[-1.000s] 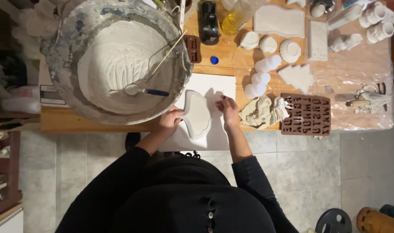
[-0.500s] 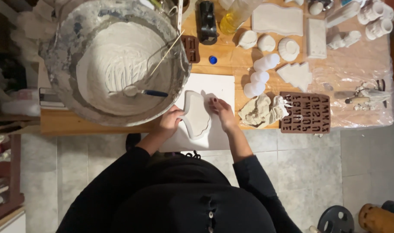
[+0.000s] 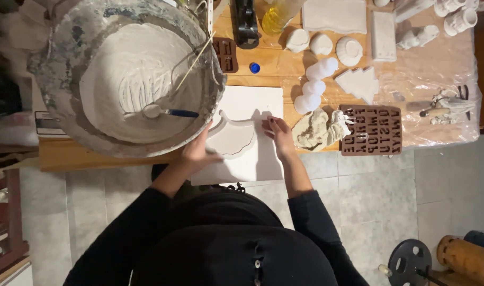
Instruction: Filling a silicone mold with a white crafting mixture and smoothing it using a brush and spatula.
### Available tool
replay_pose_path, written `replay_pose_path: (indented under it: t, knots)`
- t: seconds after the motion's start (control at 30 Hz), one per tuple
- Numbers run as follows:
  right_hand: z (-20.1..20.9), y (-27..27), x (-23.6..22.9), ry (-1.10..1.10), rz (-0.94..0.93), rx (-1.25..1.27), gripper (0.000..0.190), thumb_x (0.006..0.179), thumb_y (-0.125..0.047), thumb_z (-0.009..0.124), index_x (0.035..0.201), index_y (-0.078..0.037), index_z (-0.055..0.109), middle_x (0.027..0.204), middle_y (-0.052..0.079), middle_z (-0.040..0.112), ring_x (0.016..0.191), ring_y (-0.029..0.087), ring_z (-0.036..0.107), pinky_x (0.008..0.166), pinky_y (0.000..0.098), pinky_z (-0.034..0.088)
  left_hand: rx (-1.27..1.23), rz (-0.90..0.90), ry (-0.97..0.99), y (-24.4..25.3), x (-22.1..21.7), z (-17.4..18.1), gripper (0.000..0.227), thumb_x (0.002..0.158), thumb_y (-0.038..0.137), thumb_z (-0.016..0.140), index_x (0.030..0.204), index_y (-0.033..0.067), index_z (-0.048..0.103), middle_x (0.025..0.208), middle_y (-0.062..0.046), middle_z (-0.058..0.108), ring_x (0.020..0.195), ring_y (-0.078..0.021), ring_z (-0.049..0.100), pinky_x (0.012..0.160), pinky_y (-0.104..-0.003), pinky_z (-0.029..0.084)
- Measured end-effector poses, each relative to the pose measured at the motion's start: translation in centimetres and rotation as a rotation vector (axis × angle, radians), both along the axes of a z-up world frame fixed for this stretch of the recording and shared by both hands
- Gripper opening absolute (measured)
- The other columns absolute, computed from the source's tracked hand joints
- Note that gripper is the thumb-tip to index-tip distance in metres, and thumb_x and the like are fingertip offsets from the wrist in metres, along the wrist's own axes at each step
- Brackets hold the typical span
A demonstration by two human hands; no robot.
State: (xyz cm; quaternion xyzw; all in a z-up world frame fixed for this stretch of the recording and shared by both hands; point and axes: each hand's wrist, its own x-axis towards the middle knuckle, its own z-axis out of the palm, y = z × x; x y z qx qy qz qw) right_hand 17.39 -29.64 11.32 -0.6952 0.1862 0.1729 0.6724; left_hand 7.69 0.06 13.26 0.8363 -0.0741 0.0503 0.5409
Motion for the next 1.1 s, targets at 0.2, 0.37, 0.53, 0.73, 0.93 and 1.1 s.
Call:
replay_pose_path:
  t: [0.2, 0.37, 0.53, 0.73, 0.93, 1.1]
  knots:
    - [-3.2, -1.1, 1.4, -0.085, -0.013, 0.059, 0.031, 0.106, -0.016, 0.052, 0.125, 0.003, 0.066, 0.098, 0.015, 0.071, 0.090, 0.024, 0.067, 0.084, 0.0380, 0.055, 0.104, 0.021, -0.056, 0.3, -2.5, -4.7, 0.105, 0.057, 0.009, 0.094, 0.149, 0.0009, 0.044, 0.138, -0.028, 0.056, 0.131, -0.0455, 0.053, 0.110, -0.047, 0.043]
    - [-2.0, -0.3, 1.4, -0.111, 0.080, -0.035, 0.032, 0.101, -0.013, 0.050, 0.124, 0.002, 0.066, 0.099, 0.011, 0.073, 0.092, 0.020, 0.069, 0.088, 0.0351, 0.055, 0.128, 0.070, -0.127, 0.5, -1.9, -4.5, 0.093, 0.060, 0.009, 0.094, 0.142, 0.0029, 0.052, 0.133, -0.025, 0.062, 0.128, -0.0426, 0.058, 0.108, -0.046, 0.046]
    - [-3.2, -1.0, 0.9, -0.102, 0.127, -0.093, 0.029, 0.098, -0.013, 0.057, 0.121, 0.004, 0.065, 0.104, 0.008, 0.074, 0.094, 0.017, 0.071, 0.087, 0.0308, 0.056, 0.168, 0.058, -0.148, 0.6, -1.9, -3.2, 0.089, 0.060, 0.010, 0.095, 0.139, 0.0028, 0.054, 0.131, -0.024, 0.063, 0.126, -0.0427, 0.059, 0.106, -0.047, 0.046]
    - [-4.5, -1.0, 0.6, -0.128, 0.077, -0.033, 0.029, 0.099, -0.014, 0.059, 0.123, 0.001, 0.065, 0.106, 0.005, 0.073, 0.095, 0.014, 0.070, 0.088, 0.0283, 0.055, 0.123, 0.070, -0.133, 0.4, -2.0, -4.5, 0.090, 0.061, 0.007, 0.092, 0.142, 0.0026, 0.053, 0.134, -0.024, 0.062, 0.128, -0.0439, 0.058, 0.107, -0.047, 0.046]
    - [-3.2, -0.1, 0.9, -0.063, 0.060, 0.049, 0.027, 0.103, -0.019, 0.058, 0.122, -0.001, 0.065, 0.102, 0.008, 0.071, 0.091, 0.017, 0.068, 0.083, 0.0306, 0.057, 0.168, 0.086, -0.155, 0.4, -1.8, -4.1, 0.089, 0.061, 0.009, 0.093, 0.141, 0.0038, 0.054, 0.133, -0.025, 0.062, 0.127, -0.0443, 0.057, 0.107, -0.047, 0.045]
    - [-1.6, 1.2, 1.0, -0.072, 0.093, -0.007, 0.029, 0.101, -0.020, 0.058, 0.123, -0.002, 0.066, 0.103, 0.006, 0.072, 0.092, 0.015, 0.068, 0.083, 0.0307, 0.056, 0.164, 0.098, -0.158, 0.3, -2.1, -3.0, 0.089, 0.061, 0.008, 0.091, 0.141, 0.0045, 0.054, 0.133, -0.022, 0.064, 0.127, -0.0423, 0.059, 0.108, -0.047, 0.046]
